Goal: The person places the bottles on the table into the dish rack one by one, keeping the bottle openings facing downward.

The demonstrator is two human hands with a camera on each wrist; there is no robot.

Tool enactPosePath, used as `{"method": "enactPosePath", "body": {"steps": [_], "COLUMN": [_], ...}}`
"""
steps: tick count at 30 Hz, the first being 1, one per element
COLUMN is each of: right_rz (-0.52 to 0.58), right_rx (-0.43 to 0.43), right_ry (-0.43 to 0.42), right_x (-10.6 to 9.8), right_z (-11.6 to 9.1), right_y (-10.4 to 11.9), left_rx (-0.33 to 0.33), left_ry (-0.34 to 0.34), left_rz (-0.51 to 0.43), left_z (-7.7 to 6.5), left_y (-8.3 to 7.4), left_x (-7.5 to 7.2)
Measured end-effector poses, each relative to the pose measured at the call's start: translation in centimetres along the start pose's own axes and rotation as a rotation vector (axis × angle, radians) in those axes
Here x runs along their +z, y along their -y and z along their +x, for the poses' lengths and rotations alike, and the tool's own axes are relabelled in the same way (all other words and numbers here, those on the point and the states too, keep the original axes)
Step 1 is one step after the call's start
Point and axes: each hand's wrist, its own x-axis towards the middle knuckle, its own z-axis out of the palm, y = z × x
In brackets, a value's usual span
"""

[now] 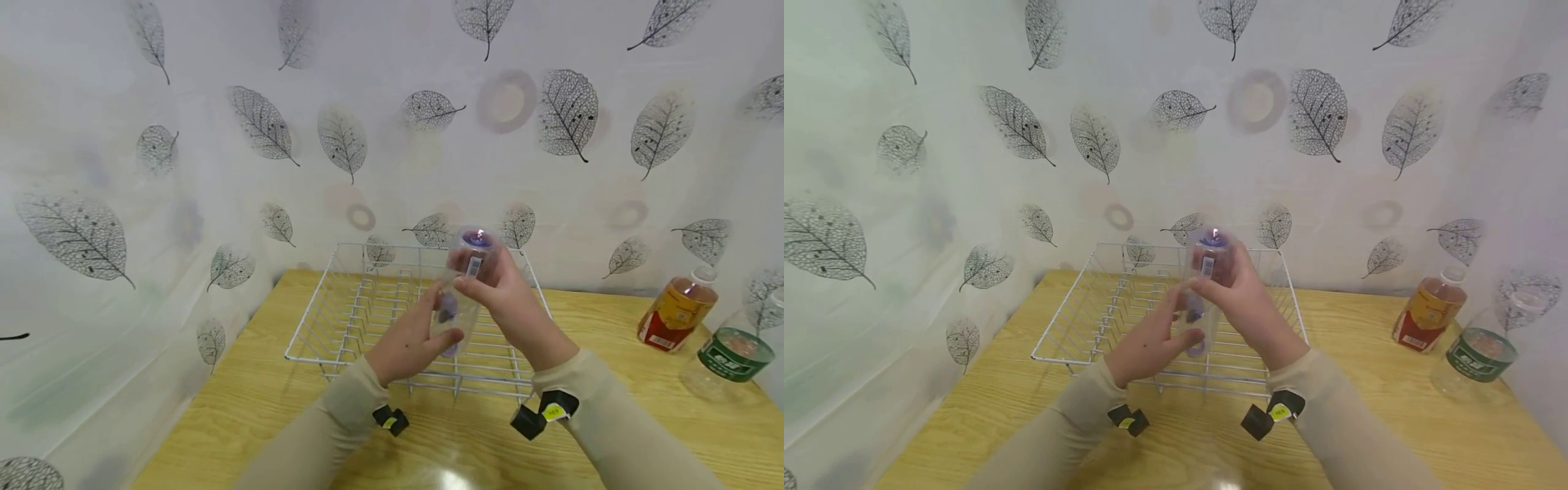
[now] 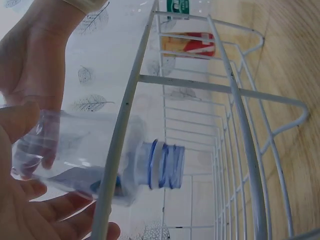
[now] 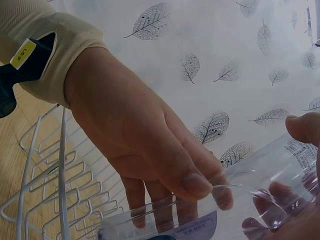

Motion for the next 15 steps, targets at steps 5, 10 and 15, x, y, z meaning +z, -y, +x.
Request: {"method": "enactPosePath", "body": {"steps": [5,10,15], "right_rz": [-0.046,-0.044,-0.057], "right_rx": [0.035,0.033,0.019], "right_ry": [-0.022,-0.035,-0.042], "right_x": [-0.7,-1.3,-2.0], "right_z": [0.2,0.4,0.7], "right_y": [-0.4,-0.6,-0.6], "left_rx": [-0.041,-0.057,-0.096], "left_ry": [0.009,0.034,0.036], "left_rz": [0.029,0.097,0.144], "left_z": [-0.5,-1.7,-3.3], "left_y": [0.6,1.7,3.1], "left_x": [-0.7,-1.9,-3.9]}}
